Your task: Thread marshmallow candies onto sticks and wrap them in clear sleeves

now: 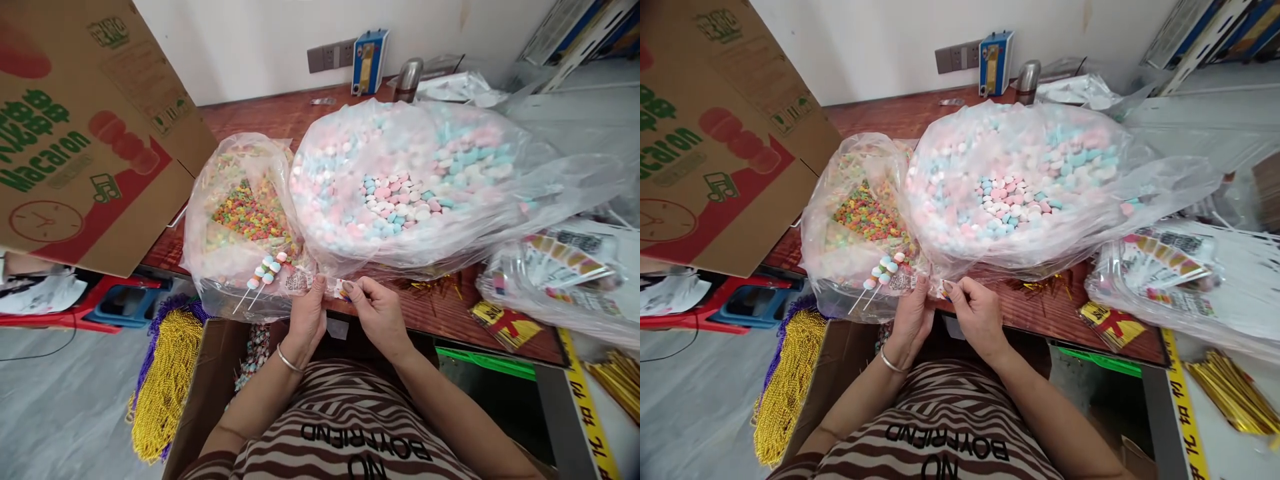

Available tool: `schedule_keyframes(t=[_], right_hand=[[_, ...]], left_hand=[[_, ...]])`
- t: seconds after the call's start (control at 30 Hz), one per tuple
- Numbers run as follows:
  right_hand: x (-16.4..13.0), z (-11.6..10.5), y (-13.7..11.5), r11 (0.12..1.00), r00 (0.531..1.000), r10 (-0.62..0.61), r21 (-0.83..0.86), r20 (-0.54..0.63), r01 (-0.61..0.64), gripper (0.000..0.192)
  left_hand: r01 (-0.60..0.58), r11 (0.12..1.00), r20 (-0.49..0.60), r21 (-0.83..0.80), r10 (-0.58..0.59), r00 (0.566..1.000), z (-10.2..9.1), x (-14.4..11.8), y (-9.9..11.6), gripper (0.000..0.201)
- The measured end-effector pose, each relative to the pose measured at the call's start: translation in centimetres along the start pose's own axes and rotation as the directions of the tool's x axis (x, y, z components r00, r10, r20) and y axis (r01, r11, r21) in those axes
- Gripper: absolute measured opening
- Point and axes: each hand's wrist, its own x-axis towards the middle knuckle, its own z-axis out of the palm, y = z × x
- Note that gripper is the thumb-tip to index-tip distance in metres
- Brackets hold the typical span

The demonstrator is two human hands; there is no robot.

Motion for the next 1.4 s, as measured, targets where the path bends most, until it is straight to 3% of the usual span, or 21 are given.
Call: schedule_keyframes(t=[0.17,0.27,0.4,0.47,0.57,0.73,0.97,1.2,1.3,1.4], right_hand=[[0.1,-0.5,0.0,0.999,0.999,-0.052,-0.012,-0.012,0.052,0.047],[-0.1,-1.1,-0.2,0.996,0.995,-0.091,0.022,-0.044,0.092,0.036],[-0.8,-1.3,-0.7,0.955,0.954,-0.295,-0.018,-0.054,0.295,0.025],[-1.0,-1.1,-0.9,0.919,0.921,-0.390,-0.059,-0.014,0.389,0.027],[-1.1,-0.8,-1.1,0.894,0.900,-0.435,-0.108,0.019,0.435,0.027],[-1.0,-0.6,-1.2,0.919,0.923,-0.383,-0.098,0.016,0.383,0.018],[-1.1,-0.2,-1.3,0.909,0.918,-0.395,-0.157,-0.024,0.387,0.016],[-1.1,0.2,-1.4,0.952,0.951,-0.301,-0.079,-0.067,0.296,0.013],[-1.1,0.3,-1.3,0.942,0.942,-0.328,-0.105,-0.072,0.320,0.013],[-1.0,0.2,-1.4,0.937,0.929,-0.337,-0.143,-0.150,0.317,0.018]], left_hand=[[0.185,0.976,0.031,-0.113,-0.182,0.983,-1.0,0.6,-0.6,0.046],[0.251,0.941,0.015,-0.226,-0.254,0.967,-1.1,0.9,-0.6,0.049],[0.287,0.907,0.014,-0.307,-0.297,0.955,-1.3,1.1,-0.5,0.045],[0.283,0.911,0.032,-0.301,-0.287,0.957,-1.6,1.1,-0.5,0.042],[0.259,0.926,0.043,-0.276,-0.258,0.965,-1.9,1.0,-0.7,0.041],[0.197,0.948,0.076,-0.252,-0.183,0.980,-1.8,0.6,-0.6,0.051],[0.088,0.978,0.030,-0.189,-0.084,0.996,-1.6,0.3,-0.8,0.051],[0.061,0.988,0.039,-0.139,-0.056,0.998,-1.7,0.0,-0.8,0.052],[0.005,0.996,-0.003,-0.094,-0.006,1.000,-1.6,-0.1,-0.9,0.050],[-0.047,0.998,-0.093,-0.048,0.043,0.995,-1.7,0.1,-1.2,0.049]])
